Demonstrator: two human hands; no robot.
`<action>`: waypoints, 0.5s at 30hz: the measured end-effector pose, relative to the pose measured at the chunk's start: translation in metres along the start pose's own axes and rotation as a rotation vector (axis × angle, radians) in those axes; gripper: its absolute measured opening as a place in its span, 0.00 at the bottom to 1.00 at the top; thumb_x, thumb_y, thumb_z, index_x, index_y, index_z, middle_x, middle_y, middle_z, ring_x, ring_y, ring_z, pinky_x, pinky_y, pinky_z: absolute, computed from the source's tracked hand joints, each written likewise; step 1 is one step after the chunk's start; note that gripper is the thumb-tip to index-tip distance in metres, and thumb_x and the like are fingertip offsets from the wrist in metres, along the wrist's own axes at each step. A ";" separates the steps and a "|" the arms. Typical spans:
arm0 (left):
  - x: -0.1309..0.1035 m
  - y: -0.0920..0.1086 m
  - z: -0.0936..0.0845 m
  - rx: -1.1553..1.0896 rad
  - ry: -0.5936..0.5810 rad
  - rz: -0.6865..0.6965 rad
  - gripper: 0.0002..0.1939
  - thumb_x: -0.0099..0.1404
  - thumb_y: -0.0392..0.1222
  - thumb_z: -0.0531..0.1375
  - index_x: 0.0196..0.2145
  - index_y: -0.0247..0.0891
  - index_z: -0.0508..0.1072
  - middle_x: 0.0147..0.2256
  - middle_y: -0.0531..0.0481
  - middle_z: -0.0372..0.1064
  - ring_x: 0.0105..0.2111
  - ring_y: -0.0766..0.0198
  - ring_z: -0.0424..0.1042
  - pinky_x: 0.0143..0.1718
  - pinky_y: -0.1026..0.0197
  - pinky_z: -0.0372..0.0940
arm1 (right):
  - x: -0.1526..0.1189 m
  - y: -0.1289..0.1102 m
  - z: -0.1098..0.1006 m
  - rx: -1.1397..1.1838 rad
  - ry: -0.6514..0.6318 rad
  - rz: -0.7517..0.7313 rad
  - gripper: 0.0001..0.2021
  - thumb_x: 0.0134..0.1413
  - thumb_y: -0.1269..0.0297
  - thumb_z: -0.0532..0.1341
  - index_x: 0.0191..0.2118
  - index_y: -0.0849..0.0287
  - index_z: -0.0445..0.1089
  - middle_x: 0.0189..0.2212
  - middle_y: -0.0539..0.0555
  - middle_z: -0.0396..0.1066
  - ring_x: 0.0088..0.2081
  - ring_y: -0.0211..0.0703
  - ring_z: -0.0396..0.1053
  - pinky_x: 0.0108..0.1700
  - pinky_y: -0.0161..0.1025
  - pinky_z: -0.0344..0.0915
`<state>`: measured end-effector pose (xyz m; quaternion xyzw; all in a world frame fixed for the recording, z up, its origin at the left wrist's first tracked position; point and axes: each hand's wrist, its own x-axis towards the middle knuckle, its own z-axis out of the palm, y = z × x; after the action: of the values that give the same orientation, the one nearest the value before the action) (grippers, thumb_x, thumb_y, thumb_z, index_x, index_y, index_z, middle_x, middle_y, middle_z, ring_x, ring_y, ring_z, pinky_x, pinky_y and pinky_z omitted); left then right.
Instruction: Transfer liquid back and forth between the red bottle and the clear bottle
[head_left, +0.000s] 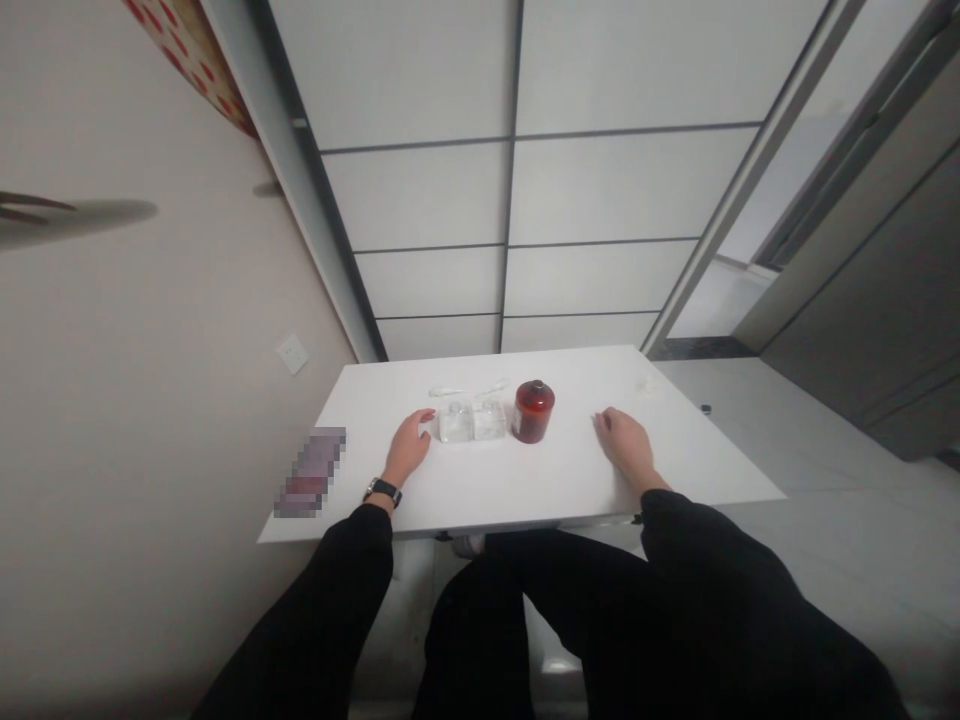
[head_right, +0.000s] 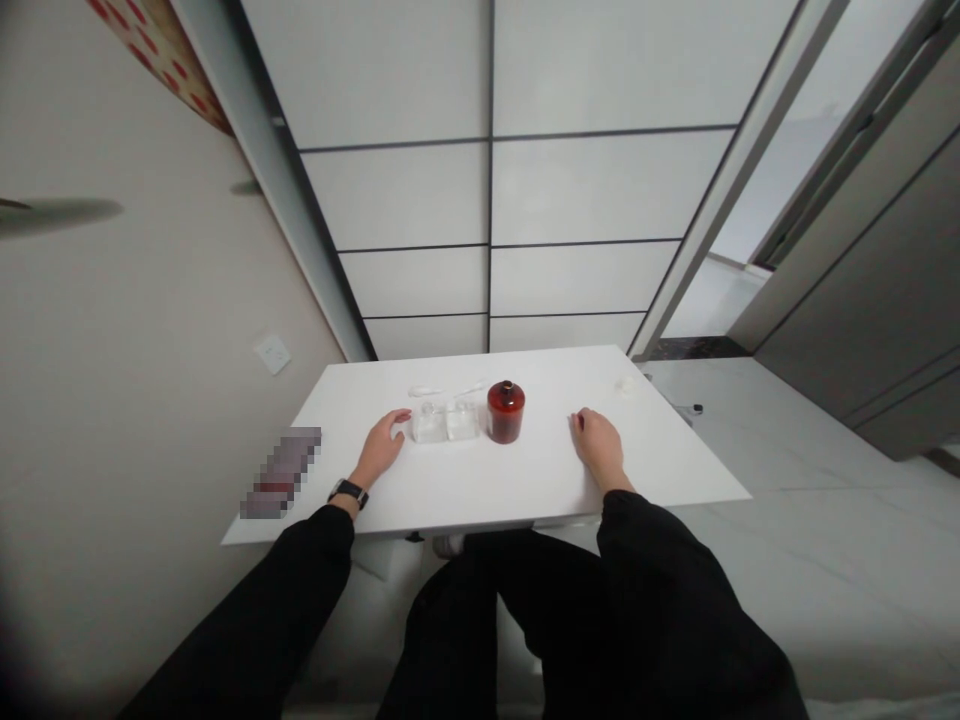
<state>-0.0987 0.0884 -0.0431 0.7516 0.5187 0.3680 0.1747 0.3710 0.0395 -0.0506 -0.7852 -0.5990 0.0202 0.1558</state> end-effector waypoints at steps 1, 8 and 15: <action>-0.001 0.000 0.000 0.003 -0.002 0.010 0.19 0.76 0.48 0.64 0.60 0.38 0.73 0.58 0.41 0.73 0.53 0.51 0.77 0.54 0.43 0.76 | 0.000 -0.001 -0.001 -0.004 0.004 0.002 0.18 0.72 0.55 0.66 0.60 0.59 0.71 0.57 0.59 0.72 0.52 0.51 0.75 0.53 0.53 0.76; -0.005 0.003 -0.001 0.011 -0.031 0.041 0.19 0.76 0.48 0.64 0.59 0.38 0.73 0.59 0.41 0.72 0.53 0.51 0.76 0.54 0.43 0.75 | -0.007 0.000 -0.006 -0.033 0.005 0.013 0.18 0.72 0.55 0.66 0.59 0.59 0.71 0.56 0.59 0.73 0.52 0.51 0.75 0.53 0.53 0.77; -0.006 0.006 0.002 -0.032 -0.064 -0.016 0.19 0.76 0.48 0.64 0.60 0.38 0.73 0.59 0.41 0.72 0.54 0.51 0.76 0.54 0.43 0.75 | -0.009 0.007 -0.008 -0.083 -0.017 0.033 0.19 0.72 0.55 0.66 0.60 0.59 0.71 0.56 0.59 0.72 0.53 0.52 0.75 0.54 0.54 0.76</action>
<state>-0.0946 0.0811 -0.0430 0.7561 0.5127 0.3505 0.2061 0.3767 0.0271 -0.0460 -0.8006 -0.5875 0.0046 0.1179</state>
